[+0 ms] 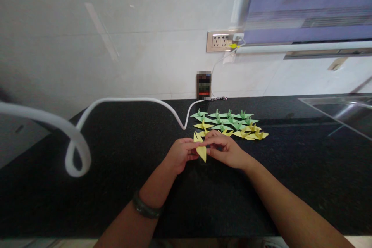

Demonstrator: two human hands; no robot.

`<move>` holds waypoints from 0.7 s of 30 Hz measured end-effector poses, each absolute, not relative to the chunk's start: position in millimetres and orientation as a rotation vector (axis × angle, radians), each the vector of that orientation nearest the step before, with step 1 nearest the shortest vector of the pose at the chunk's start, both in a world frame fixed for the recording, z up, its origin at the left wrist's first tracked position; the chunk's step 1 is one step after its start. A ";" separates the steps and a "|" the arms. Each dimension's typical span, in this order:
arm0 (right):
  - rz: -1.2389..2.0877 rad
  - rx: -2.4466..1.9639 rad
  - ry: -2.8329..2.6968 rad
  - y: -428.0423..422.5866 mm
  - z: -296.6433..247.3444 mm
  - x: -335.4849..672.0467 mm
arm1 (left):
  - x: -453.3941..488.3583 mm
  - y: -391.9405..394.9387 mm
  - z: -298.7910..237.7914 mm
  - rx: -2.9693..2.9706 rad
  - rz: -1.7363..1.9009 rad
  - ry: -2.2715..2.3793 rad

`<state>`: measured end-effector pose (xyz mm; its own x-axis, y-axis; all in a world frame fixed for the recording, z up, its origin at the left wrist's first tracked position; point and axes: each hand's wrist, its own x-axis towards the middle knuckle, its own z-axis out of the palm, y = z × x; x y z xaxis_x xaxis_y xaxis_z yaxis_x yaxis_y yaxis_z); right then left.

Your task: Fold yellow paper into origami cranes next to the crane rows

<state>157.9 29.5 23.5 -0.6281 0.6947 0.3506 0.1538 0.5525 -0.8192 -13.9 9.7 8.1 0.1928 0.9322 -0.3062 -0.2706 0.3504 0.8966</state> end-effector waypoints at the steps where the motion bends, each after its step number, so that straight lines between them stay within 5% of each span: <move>1: 1.029 -0.683 -2.109 29.4 23.6 157.7 | -13.6 9.3 8.2 0.813 0.980 1.029; 21: 0.820 -0.802 -1.991 33.9 15.6 150.9 | -8.1 5.9 8.6 0.850 0.957 1.041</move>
<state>150.9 33.9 15.6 -0.4620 0.7699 0.4402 0.2367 0.5854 -0.7754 -8.1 5.9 8.6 0.2072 0.9290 -0.3067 -0.2277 0.3507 0.9084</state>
